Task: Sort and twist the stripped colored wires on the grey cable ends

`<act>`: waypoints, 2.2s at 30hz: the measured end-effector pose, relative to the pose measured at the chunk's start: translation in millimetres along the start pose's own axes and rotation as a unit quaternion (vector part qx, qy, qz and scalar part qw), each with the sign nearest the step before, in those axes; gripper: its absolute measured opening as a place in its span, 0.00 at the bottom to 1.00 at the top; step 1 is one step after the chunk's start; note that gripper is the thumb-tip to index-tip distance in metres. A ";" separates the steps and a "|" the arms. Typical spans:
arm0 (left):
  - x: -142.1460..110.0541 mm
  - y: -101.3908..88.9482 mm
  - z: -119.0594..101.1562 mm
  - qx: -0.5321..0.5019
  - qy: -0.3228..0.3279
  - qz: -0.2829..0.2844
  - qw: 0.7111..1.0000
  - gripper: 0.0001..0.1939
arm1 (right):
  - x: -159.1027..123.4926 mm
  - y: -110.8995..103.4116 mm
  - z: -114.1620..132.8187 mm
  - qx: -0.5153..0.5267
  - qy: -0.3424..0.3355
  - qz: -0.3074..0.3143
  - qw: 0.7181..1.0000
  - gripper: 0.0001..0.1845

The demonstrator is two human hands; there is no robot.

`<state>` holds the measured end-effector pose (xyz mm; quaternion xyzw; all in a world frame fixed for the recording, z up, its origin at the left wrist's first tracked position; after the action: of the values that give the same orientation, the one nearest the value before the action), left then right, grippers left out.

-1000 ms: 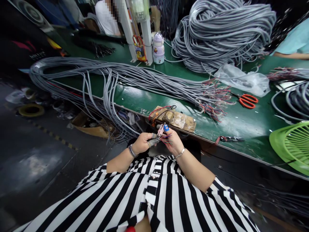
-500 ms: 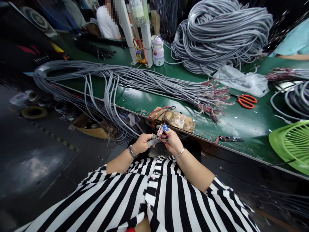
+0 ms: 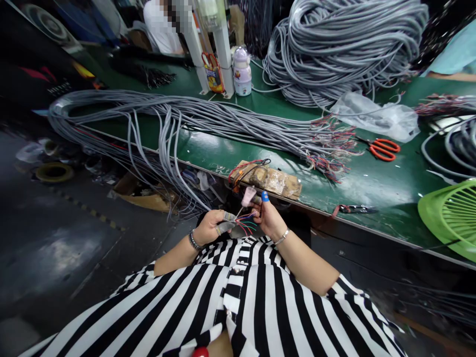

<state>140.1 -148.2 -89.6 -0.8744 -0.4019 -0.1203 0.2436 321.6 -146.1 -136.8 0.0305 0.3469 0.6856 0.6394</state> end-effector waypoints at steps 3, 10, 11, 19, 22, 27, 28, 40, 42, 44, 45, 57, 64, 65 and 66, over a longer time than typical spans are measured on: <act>-18.6 -2.9 -3.3 0.000 -0.012 -0.010 1.000 0.14 | -1.1 -2.6 1.0 -0.008 0.004 0.001 1.000 0.29; -53.1 -13.9 20.5 -0.232 -0.153 -0.216 0.936 0.22 | -1.3 4.9 3.1 -0.006 0.012 0.024 1.000 0.28; -53.1 -15.1 22.2 -0.254 -0.152 -0.236 0.925 0.22 | -1.0 6.7 4.1 -0.006 0.013 0.030 0.999 0.28; -15.1 -12.6 10.0 -0.078 -0.085 -0.171 0.979 0.13 | 0.4 18.6 14.9 -0.052 -0.006 0.033 0.998 0.25; 1.5 -8.5 11.7 -0.015 -0.030 -0.141 0.989 0.11 | 2.3 17.6 14.7 -0.081 -0.032 0.009 0.996 0.23; 14.9 -4.3 17.9 0.026 -0.002 -0.129 0.991 0.12 | 1.9 19.2 18.3 -0.104 -0.058 -0.037 0.992 0.24; 16.0 -3.7 18.0 0.023 0.000 -0.125 0.992 0.13 | 1.3 20.3 18.8 -0.103 -0.061 -0.042 0.992 0.24; 22.3 1.5 24.8 0.012 -0.016 -0.082 0.996 0.15 | 10.8 17.6 6.2 -0.044 -0.057 -0.021 0.997 0.27; 23.5 2.9 24.8 0.011 -0.013 -0.075 0.997 0.15 | 12.1 20.8 8.3 -0.017 -0.038 -0.004 0.999 0.27; 24.3 4.4 24.2 0.010 -0.010 -0.070 0.997 0.14 | 12.5 23.1 11.1 -0.004 -0.037 -0.012 0.999 0.27; 24.6 5.1 24.0 0.011 -0.011 -0.068 0.998 0.14 | 12.6 24.0 12.3 -0.004 -0.041 -0.015 0.999 0.27; 14.9 10.4 20.7 0.028 -0.010 -0.063 0.998 0.15 | 7.1 19.2 2.0 -0.008 -0.032 0.003 0.999 0.29; -18.0 5.9 5.8 0.078 0.015 -0.078 0.994 0.12 | 1.7 2.7 1.6 -0.016 -0.016 0.008 1.000 0.32; -23.3 5.3 3.9 0.080 0.009 -0.077 0.994 0.13 | 1.8 1.4 2.1 -0.017 -0.016 0.005 1.000 0.32; -28.7 4.8 2.2 0.082 0.006 -0.077 0.994 0.13 | 1.9 0.7 2.5 -0.018 -0.016 0.004 1.000 0.32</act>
<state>125.2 -168.2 -104.7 -0.8172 -0.4752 -0.1102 0.3069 321.8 -143.3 -135.3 0.0316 0.3240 0.6936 0.6426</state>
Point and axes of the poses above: each hand's wrist, its own x-axis towards the middle knuckle, its own y-axis out of the palm, z = x × y, the point moved 3 cm from there along x, towards the middle knuckle, and after that the axes turned 11 degrees about -x, right-handed, at the moved point
